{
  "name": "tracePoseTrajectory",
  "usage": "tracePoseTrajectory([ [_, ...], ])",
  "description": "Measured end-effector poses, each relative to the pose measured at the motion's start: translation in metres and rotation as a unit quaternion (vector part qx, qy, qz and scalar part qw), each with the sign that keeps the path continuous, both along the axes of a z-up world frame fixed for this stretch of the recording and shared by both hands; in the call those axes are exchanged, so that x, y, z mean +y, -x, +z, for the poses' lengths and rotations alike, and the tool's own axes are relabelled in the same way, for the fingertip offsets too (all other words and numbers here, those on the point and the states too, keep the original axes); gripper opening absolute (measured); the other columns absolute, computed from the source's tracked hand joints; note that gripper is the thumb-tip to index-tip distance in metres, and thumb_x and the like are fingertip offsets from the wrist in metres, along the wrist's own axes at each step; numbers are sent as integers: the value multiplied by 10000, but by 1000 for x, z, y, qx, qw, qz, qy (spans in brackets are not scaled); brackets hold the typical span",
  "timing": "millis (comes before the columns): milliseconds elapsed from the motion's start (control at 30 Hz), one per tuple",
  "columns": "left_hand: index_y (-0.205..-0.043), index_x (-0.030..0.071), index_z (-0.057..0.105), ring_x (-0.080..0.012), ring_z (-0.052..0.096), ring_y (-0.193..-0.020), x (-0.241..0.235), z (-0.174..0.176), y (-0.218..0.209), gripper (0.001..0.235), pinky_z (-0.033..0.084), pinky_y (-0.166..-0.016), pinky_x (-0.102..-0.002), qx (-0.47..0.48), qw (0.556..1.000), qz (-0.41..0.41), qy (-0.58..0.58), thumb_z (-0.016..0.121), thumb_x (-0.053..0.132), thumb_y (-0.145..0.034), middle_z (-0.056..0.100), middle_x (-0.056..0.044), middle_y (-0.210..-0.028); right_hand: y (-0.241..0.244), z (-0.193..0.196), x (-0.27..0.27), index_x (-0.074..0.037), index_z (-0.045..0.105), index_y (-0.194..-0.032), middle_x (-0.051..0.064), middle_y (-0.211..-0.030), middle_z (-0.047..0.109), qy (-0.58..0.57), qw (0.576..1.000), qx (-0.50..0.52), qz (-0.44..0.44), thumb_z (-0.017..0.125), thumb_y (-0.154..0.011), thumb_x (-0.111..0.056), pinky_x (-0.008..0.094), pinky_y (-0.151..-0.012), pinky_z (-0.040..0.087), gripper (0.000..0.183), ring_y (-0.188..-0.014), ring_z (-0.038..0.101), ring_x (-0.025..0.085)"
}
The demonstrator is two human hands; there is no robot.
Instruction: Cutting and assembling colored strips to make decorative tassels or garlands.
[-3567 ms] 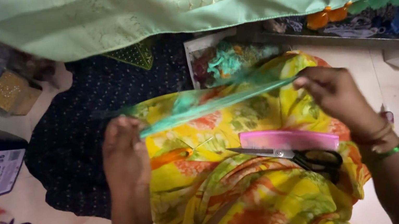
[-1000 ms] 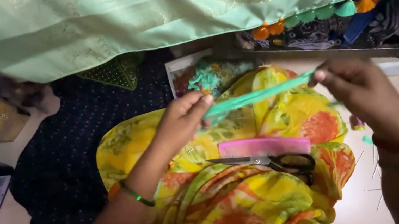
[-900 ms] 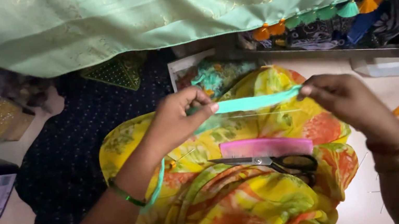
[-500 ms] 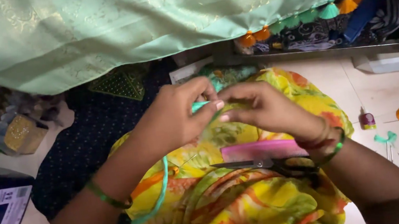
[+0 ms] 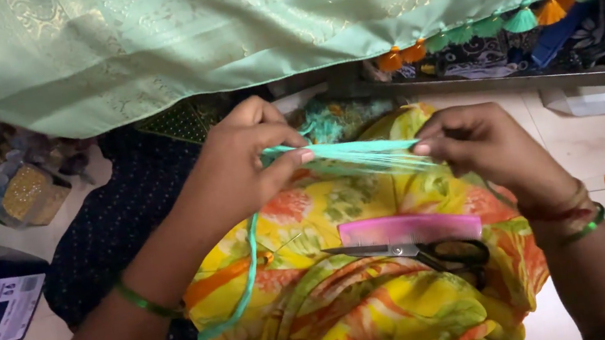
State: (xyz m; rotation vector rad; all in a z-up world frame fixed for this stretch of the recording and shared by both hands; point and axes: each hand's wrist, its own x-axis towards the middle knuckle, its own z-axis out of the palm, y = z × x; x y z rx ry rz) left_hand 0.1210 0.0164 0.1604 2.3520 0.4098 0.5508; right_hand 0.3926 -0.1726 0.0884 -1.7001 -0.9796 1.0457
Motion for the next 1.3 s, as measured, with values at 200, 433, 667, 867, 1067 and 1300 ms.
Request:
tracePoseTrajectory([
  [200,-950,60,748,-138,627,-822,-5,-16,-12,133,505,-652,-287,-73,996,-33,42,819,143,-873,643,-46,-949,3,6,7,-6,757,-1018,44,-957,702,-152,976,-156,19,746,-896,-131,271,-747,512,175,-876,627,115],
  [433,-999,75,790,-132,603,-524,-24,1,-26,158,475,-497,-320,71,990,-14,124,778,181,-881,744,-67,-795,59,11,38,-73,692,-1199,-1,-980,741,-174,972,65,145,767,-853,-144,250,-731,574,361,-825,682,61],
  [667,-999,88,787,-101,727,-728,3,-1,18,136,593,-647,-270,36,986,61,150,769,178,-898,784,-38,-872,18,-21,21,-13,801,-914,-23,-695,616,-25,995,-5,97,772,-902,-150,245,-550,406,141,-642,528,60],
  [867,-1060,71,778,-189,640,-845,3,-15,17,199,521,-710,-302,-40,997,70,-8,798,130,-871,632,-98,-945,-9,-13,-9,-13,777,-919,-49,-742,671,-76,994,1,72,707,-945,-134,210,-581,437,142,-682,558,31],
  [1067,-939,61,769,-180,641,-906,4,-32,5,122,524,-770,-291,-60,998,24,-6,828,98,-840,628,-70,-960,-13,13,-18,-10,763,-982,28,-794,695,-73,990,6,-118,702,-943,-87,227,-537,442,106,-600,551,86],
  [1300,-962,-22,710,-161,630,-986,-5,-33,2,69,543,-844,-284,-185,976,39,106,755,-20,-910,592,-73,-1057,-24,-31,-12,-19,726,-997,19,-859,704,-104,967,135,-190,689,-943,-45,227,-561,493,71,-643,606,85],
])
